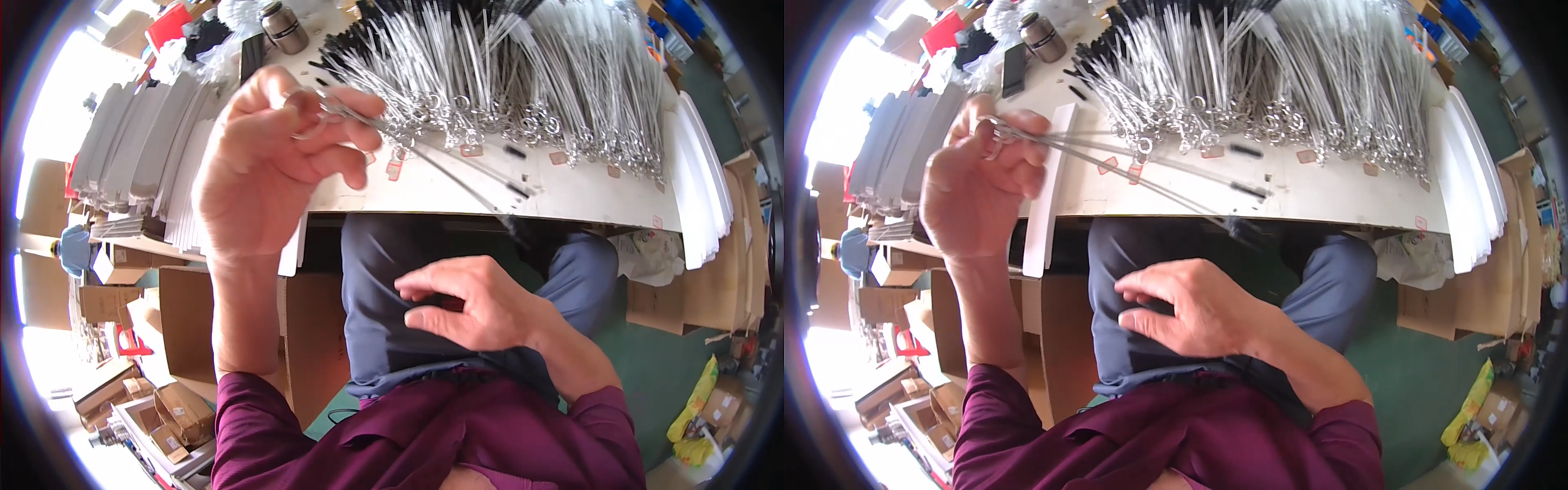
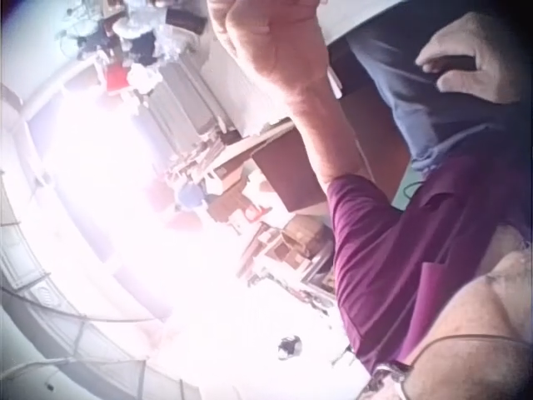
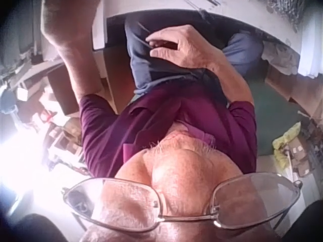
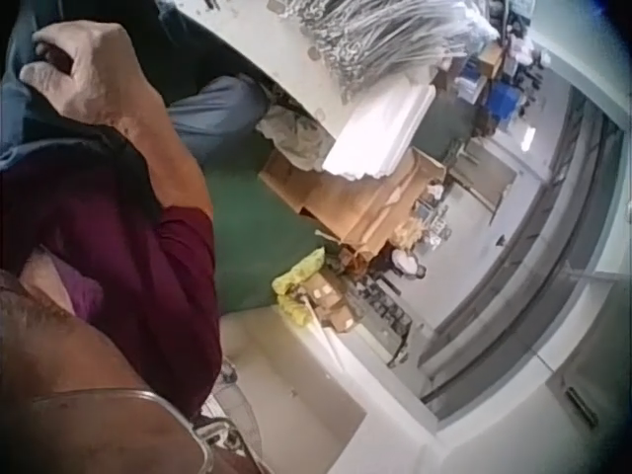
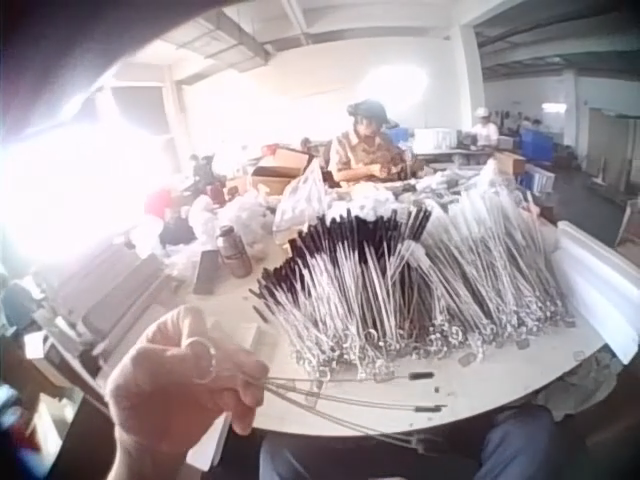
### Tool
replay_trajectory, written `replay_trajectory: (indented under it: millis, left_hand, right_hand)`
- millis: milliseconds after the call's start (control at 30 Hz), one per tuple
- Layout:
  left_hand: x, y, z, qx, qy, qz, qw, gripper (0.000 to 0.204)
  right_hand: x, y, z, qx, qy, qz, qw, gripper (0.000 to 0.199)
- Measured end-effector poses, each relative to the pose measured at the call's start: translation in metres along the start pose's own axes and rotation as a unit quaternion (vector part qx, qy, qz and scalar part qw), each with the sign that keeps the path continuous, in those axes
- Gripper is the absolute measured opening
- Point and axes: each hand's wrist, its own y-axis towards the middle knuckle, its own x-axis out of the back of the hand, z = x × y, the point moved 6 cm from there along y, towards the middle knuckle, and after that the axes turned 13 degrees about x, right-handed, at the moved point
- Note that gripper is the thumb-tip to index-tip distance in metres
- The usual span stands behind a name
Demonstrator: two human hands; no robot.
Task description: Gathering bundles of thin metal wires and inserting them into white rectangular plastic tubes for packaging.
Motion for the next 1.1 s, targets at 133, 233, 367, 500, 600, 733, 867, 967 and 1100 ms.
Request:
replay_trajectory:
  millis: [133,233,367,500,600,733,867,967,1100]
  left_hand:
    - [0.0,0.018,0.036,0.076,0.039,0.038,0.996,0.008]
    - [-0.006,0.024,0.053,0.117,0.043,0.037,0.991,0.009]
    - [-0.02,0.029,0.064,0.155,0.044,0.021,0.987,0.008]
    - [-0.022,0.037,0.067,0.171,0.022,0.041,0.984,0.006]
    - [-0.02,0.032,0.058,0.162,0.058,0.014,0.985,0.007]
    - [-0.005,0.029,0.05,0.136,0.138,-0.042,0.98,0.012]
    - [-0.006,0.026,0.055,0.146,0.245,-0.109,0.952,0.012]
    - [-0.001,0.024,0.056,0.147,0.291,-0.131,0.936,0.011]
    - [-0.01,0.024,0.059,0.149,0.284,-0.114,0.94,0.012]
  right_hand:
    - [0.039,-0.017,0.04,0.068,-0.053,-0.096,0.992,0.021]
    - [0.079,-0.025,0.067,0.087,-0.193,-0.185,0.96,0.015]
    - [0.101,-0.015,0.037,0.027,-0.164,-0.22,0.961,0.024]
    - [0.079,-0.017,0.002,-0.036,0.084,-0.16,0.983,0.027]
    - [0.07,-0.019,-0.007,-0.071,0.157,-0.16,0.972,0.027]
    - [0.061,-0.023,-0.017,-0.125,0.254,-0.159,0.946,0.027]
    - [0.05,-0.028,-0.037,-0.132,0.272,-0.173,0.937,0.027]
    - [0.043,-0.029,-0.042,-0.143,0.271,-0.187,0.933,0.03]
    - [0.04,-0.026,-0.05,-0.099,0.169,-0.204,0.959,0.045]
